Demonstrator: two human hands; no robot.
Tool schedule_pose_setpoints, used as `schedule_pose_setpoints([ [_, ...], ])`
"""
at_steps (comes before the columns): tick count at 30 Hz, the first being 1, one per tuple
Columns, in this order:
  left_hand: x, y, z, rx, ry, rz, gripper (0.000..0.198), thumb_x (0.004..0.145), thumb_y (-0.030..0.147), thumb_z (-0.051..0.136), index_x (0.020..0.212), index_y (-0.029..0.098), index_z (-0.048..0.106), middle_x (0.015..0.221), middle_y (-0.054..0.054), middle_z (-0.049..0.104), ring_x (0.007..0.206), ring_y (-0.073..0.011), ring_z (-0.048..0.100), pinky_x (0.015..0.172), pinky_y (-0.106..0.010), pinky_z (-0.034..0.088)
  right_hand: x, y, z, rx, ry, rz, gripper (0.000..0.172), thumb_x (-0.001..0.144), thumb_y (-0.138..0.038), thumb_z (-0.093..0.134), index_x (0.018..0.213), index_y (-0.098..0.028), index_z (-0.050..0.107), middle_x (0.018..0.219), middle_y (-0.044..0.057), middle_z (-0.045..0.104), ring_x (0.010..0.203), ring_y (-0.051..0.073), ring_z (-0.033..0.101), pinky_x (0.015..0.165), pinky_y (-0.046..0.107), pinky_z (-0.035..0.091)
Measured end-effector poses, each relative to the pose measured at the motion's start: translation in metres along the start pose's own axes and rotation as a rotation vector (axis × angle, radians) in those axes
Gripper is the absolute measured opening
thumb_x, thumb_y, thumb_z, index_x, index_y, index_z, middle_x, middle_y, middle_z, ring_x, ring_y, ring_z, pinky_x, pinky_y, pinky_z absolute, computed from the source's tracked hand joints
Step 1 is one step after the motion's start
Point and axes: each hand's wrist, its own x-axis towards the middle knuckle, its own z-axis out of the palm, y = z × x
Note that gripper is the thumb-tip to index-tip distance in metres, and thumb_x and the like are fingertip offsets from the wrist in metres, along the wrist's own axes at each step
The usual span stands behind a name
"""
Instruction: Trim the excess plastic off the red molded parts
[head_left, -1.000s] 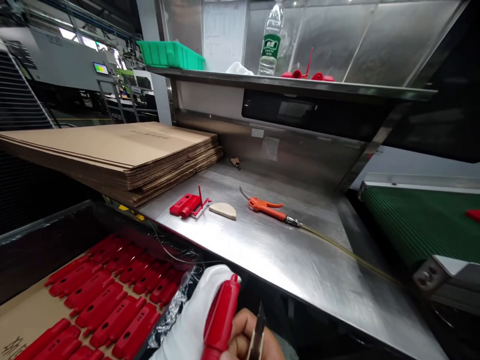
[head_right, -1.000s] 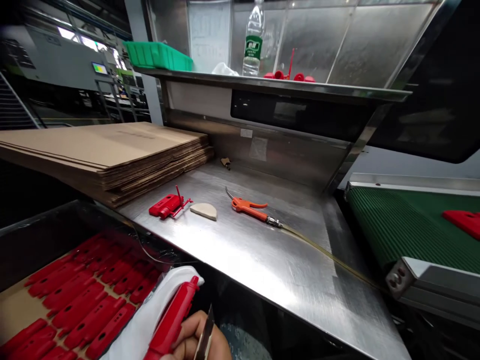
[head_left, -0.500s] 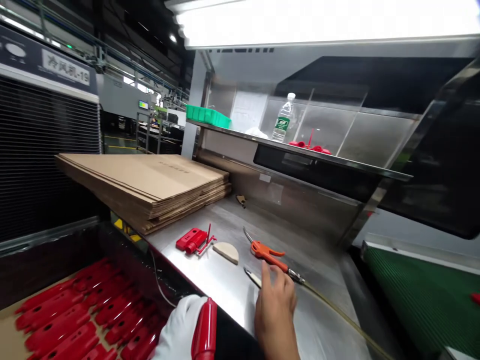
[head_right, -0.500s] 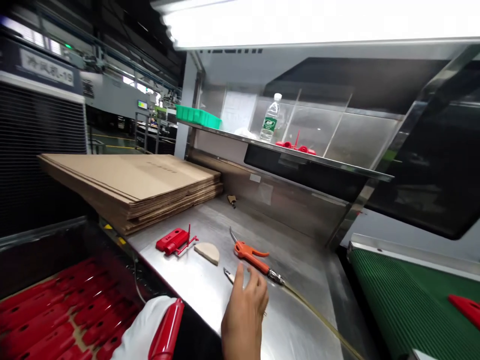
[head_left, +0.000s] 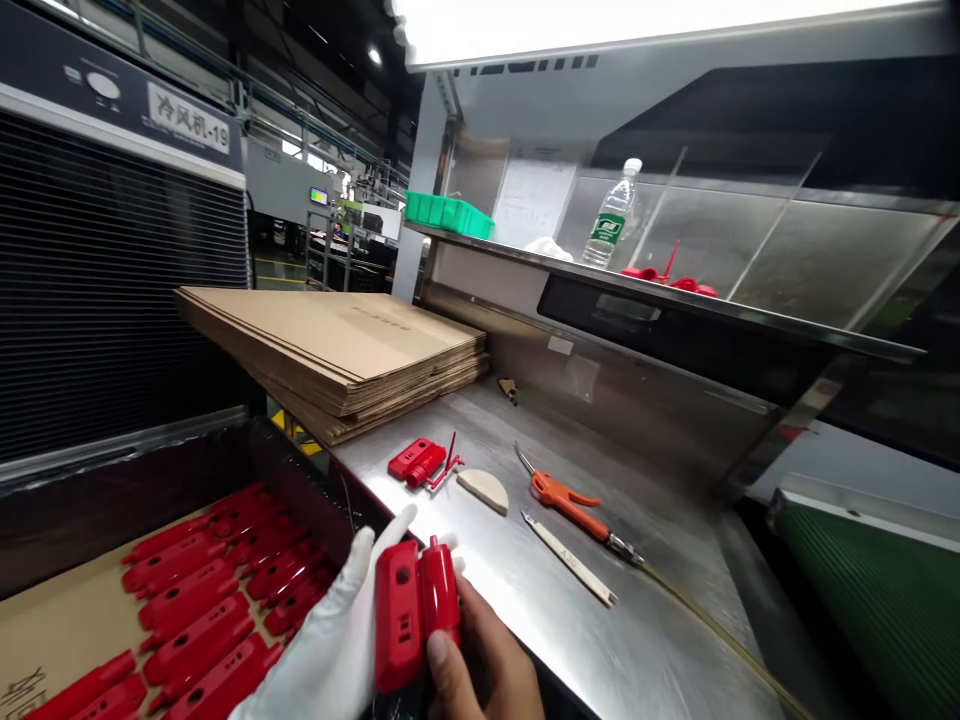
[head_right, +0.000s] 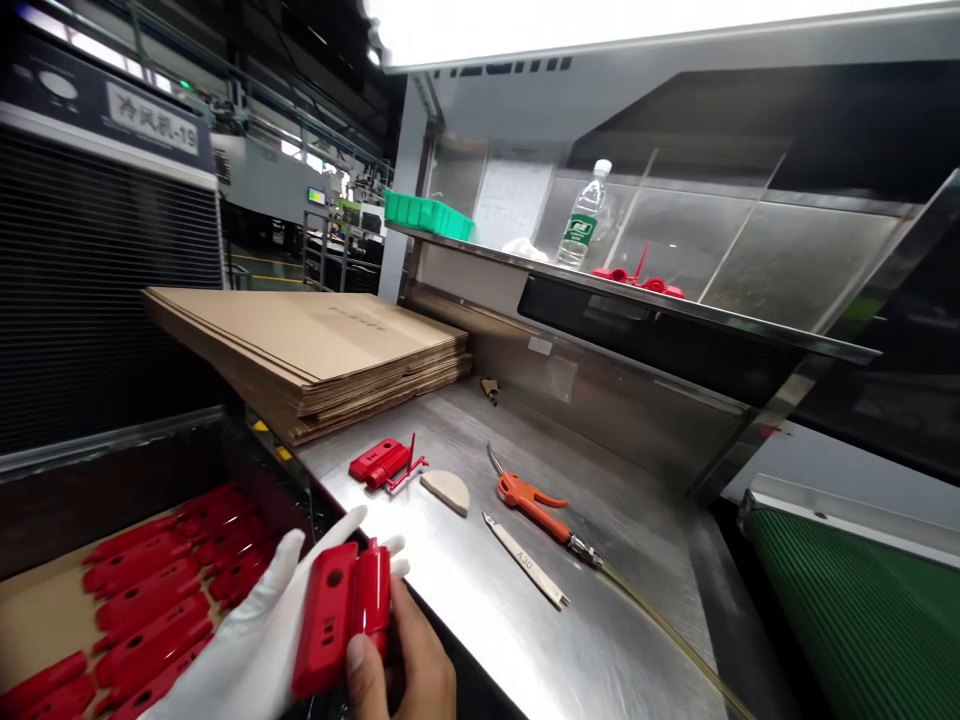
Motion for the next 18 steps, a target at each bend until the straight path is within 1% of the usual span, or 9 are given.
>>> schedule_pose_setpoints([
  [1, 0.001, 0.003, -0.001, -0.088, -0.035, -0.034, 0.087, 0.085, 0.075, 0.05, 0.157, 0.04, 0.016, 0.14, -0.01, 0.061, 0.127, -0.0302, 0.06, 0.107, -0.047, 0.046, 0.004, -0.005, 0.0, -0.078, -0.047, -0.044, 0.065, 0.091, -0.064, 0.053, 0.141, -0.022, 0.057, 0.113, 0.009, 0.074, 0.076, 0.023, 0.07, 0.055, 0.026, 0.055],
  [3, 0.005, 0.006, -0.005, -0.169, -0.077, -0.041, 0.084, 0.086, 0.076, 0.048, 0.156, 0.039, 0.021, 0.125, -0.009, 0.069, 0.116, -0.0287, 0.067, 0.103, -0.046, 0.049, 0.012, -0.017, -0.002, -0.244, -0.166, -0.137, 0.062, 0.093, -0.065, 0.051, 0.135, -0.022, 0.063, 0.092, 0.006, 0.074, 0.069, 0.021, 0.066, 0.061, 0.028, 0.053],
  [4, 0.007, 0.007, -0.008, -0.186, -0.082, -0.029, 0.078, 0.088, 0.073, 0.047, 0.154, 0.039, 0.024, 0.117, -0.007, 0.072, 0.109, -0.027, 0.069, 0.101, -0.046, 0.05, 0.017, -0.023, -0.005, -0.325, -0.226, -0.164, 0.061, 0.093, -0.067, 0.05, 0.131, -0.023, 0.065, 0.086, 0.003, 0.072, 0.069, 0.021, 0.065, 0.065, 0.028, 0.052],
  [6, 0.01, 0.007, -0.013, -0.166, -0.073, 0.044, 0.066, 0.094, 0.067, 0.043, 0.149, 0.031, 0.034, 0.101, -0.006, 0.075, 0.096, -0.0234, 0.072, 0.095, -0.043, 0.052, 0.034, -0.034, -0.015, -0.465, -0.297, -0.167, 0.054, 0.095, -0.069, 0.045, 0.117, -0.028, 0.072, 0.083, 0.0, 0.071, 0.072, 0.018, 0.065, 0.067, 0.026, 0.05],
  [8, 0.008, 0.008, -0.016, -0.073, -0.072, 0.124, 0.069, 0.093, 0.071, 0.036, 0.139, 0.02, 0.045, 0.092, -0.008, 0.073, 0.091, -0.0246, 0.072, 0.092, -0.042, 0.053, 0.059, -0.041, -0.027, -0.597, -0.233, -0.116, 0.05, 0.1, -0.064, 0.04, 0.103, -0.028, 0.073, 0.085, -0.001, 0.072, 0.075, 0.018, 0.065, 0.07, 0.027, 0.049],
  [11, -0.002, 0.011, -0.014, 0.12, -0.126, 0.14, 0.08, 0.09, 0.077, 0.026, 0.132, 0.013, 0.05, 0.086, -0.012, 0.072, 0.081, -0.0277, 0.073, 0.079, -0.04, 0.054, 0.112, -0.04, -0.038, -0.833, -0.043, -0.008, 0.038, 0.106, -0.043, 0.038, 0.108, -0.019, 0.068, 0.104, 0.008, 0.069, 0.093, 0.025, 0.065, 0.082, 0.039, 0.05],
  [14, -0.012, 0.013, -0.011, 0.212, -0.181, 0.115, 0.083, 0.088, 0.08, 0.021, 0.125, 0.014, 0.054, 0.08, -0.012, 0.072, 0.063, -0.0243, 0.069, 0.061, -0.035, 0.052, 0.155, -0.033, -0.037, -1.032, -0.057, 0.07, 0.022, 0.101, -0.033, 0.055, 0.106, -0.014, 0.066, 0.113, 0.01, 0.066, 0.099, 0.025, 0.066, 0.085, 0.044, 0.054],
  [16, -0.016, 0.014, -0.01, 0.242, -0.201, 0.118, 0.084, 0.087, 0.082, 0.02, 0.118, 0.014, 0.059, 0.082, -0.013, 0.073, 0.065, -0.0238, 0.07, 0.059, -0.033, 0.052, 0.164, -0.031, -0.035, -1.097, -0.091, 0.064, 0.019, 0.1, -0.032, 0.059, 0.098, -0.014, 0.066, 0.112, 0.008, 0.067, 0.095, 0.021, 0.067, 0.084, 0.042, 0.056],
  [18, -0.017, 0.016, -0.008, 0.286, -0.2, 0.127, 0.084, 0.087, 0.081, 0.019, 0.115, 0.014, 0.062, 0.084, -0.013, 0.073, 0.067, -0.0236, 0.071, 0.059, -0.032, 0.053, 0.151, -0.033, -0.036, -1.122, -0.077, 0.032, 0.016, 0.1, -0.029, 0.057, 0.098, -0.013, 0.063, 0.109, 0.011, 0.069, 0.093, 0.026, 0.069, 0.08, 0.044, 0.057],
])
